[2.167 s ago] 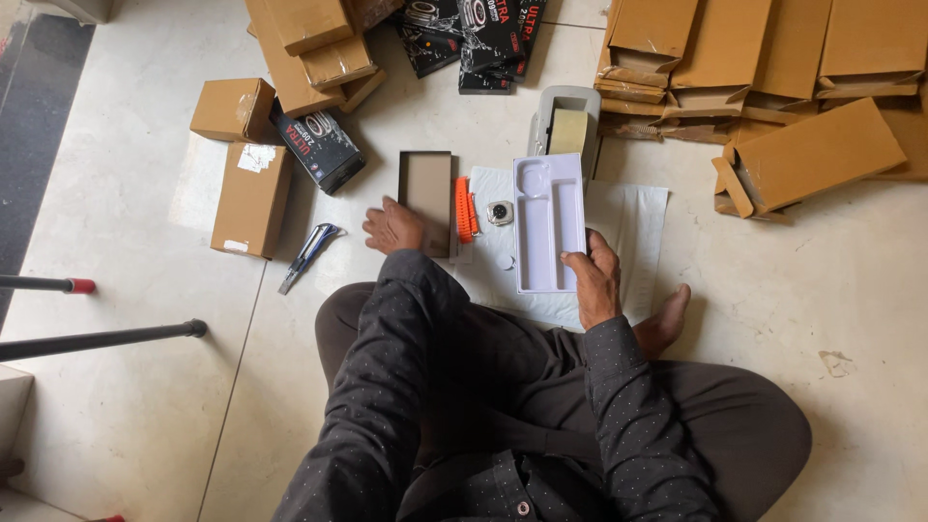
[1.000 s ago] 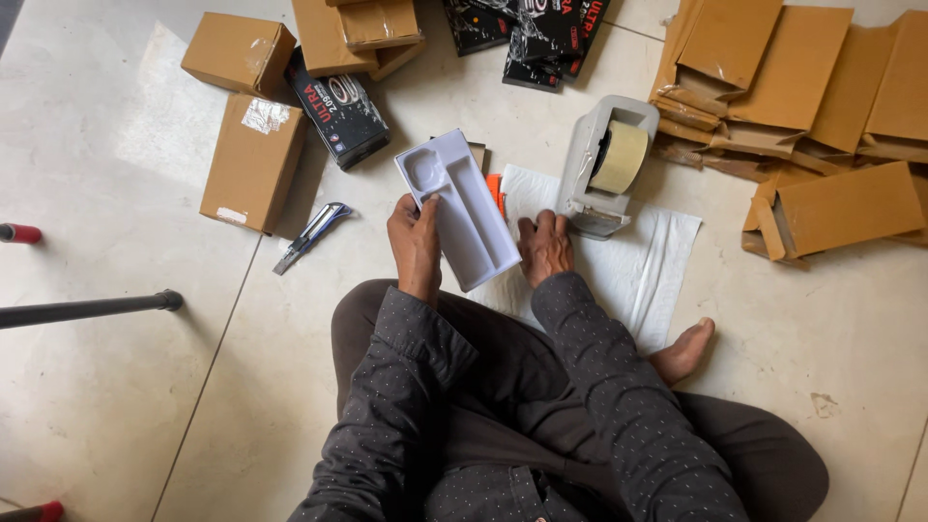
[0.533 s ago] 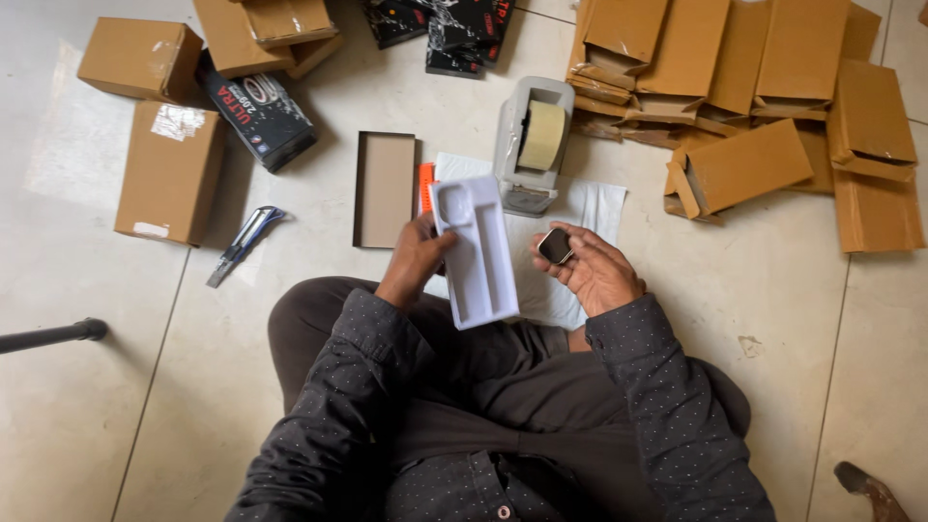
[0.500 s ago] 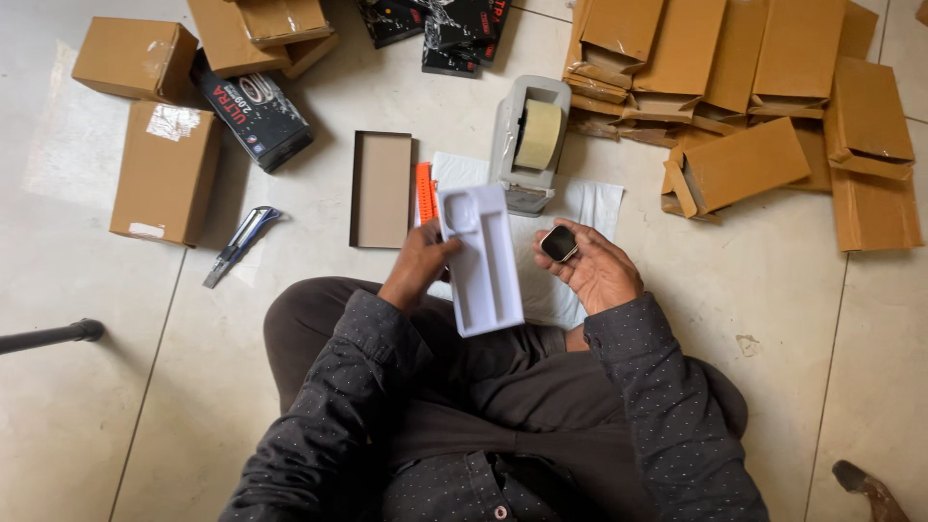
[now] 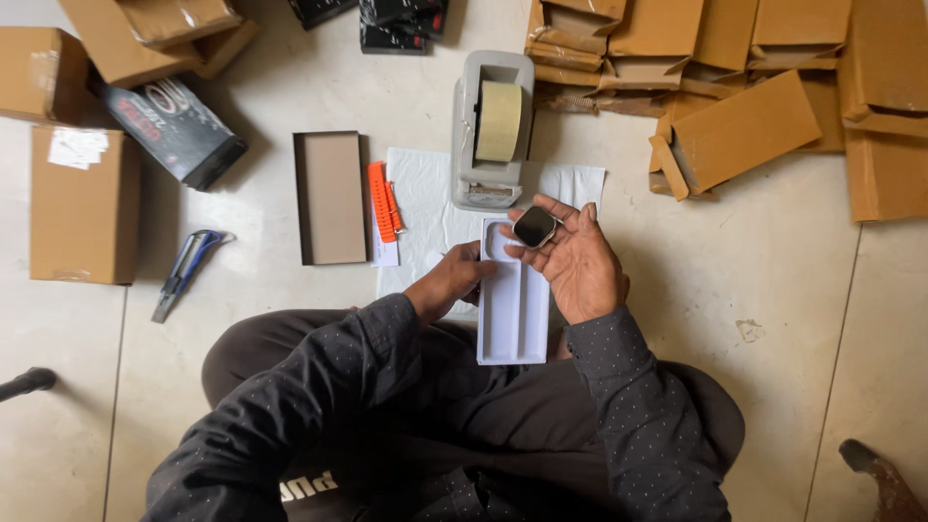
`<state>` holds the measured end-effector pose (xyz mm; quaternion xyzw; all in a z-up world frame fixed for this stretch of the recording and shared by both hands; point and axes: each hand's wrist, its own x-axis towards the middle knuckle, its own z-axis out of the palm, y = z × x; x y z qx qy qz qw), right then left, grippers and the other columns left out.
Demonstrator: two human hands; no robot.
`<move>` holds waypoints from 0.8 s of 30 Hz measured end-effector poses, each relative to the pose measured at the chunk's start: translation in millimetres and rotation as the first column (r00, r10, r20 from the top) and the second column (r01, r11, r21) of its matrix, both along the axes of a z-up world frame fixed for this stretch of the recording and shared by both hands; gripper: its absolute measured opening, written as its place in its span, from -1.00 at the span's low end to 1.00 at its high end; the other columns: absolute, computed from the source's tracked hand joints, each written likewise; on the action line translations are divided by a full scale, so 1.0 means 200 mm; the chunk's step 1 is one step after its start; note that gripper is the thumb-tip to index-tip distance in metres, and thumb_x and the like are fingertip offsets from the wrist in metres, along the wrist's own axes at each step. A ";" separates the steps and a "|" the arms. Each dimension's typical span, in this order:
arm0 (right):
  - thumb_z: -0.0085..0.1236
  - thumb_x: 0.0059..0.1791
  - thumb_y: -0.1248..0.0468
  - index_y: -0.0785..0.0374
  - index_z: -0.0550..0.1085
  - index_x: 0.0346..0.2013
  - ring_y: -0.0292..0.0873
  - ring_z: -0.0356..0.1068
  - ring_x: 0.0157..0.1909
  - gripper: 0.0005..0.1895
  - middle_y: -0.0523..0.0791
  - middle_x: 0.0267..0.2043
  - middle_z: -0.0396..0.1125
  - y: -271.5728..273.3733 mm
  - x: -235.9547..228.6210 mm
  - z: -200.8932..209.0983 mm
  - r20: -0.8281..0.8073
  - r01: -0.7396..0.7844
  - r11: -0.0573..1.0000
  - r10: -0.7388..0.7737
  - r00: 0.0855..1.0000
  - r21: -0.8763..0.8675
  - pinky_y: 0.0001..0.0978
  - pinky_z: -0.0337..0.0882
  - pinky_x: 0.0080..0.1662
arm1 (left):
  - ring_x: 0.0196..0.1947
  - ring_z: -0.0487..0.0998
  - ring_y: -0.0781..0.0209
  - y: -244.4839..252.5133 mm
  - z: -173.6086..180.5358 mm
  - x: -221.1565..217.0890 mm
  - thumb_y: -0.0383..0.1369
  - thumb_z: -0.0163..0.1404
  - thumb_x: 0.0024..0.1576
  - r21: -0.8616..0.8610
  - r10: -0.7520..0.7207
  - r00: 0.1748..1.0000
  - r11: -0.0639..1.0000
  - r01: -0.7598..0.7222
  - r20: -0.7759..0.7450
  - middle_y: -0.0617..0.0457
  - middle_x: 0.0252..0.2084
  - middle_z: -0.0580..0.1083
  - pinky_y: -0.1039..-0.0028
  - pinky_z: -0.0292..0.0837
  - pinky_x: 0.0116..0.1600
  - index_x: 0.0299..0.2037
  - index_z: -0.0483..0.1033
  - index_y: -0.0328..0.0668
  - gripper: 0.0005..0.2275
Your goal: The person sits on the floor and unpacks smartwatches from retail boxes, then repacks them into brown cardboard mailers. They handle the watch, strap, and charging cable, placing them into the mailer and folding the flaps closed.
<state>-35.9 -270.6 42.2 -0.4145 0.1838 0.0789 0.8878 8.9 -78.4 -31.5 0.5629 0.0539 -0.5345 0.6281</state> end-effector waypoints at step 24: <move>-0.47 0.19 -0.48 0.47 0.39 -0.18 -0.17 0.34 -0.36 -0.03 0.01 -0.31 0.39 -0.04 -0.14 -0.07 0.099 -0.065 0.797 0.006 0.995 0.600 -0.35 0.30 -0.35 | -0.18 0.56 0.10 -0.01 0.13 -0.02 -0.36 -0.02 0.15 0.207 -0.168 0.963 0.970 0.124 0.210 -0.16 -0.18 0.55 0.32 0.50 -0.02 0.03 0.41 -0.50 -0.67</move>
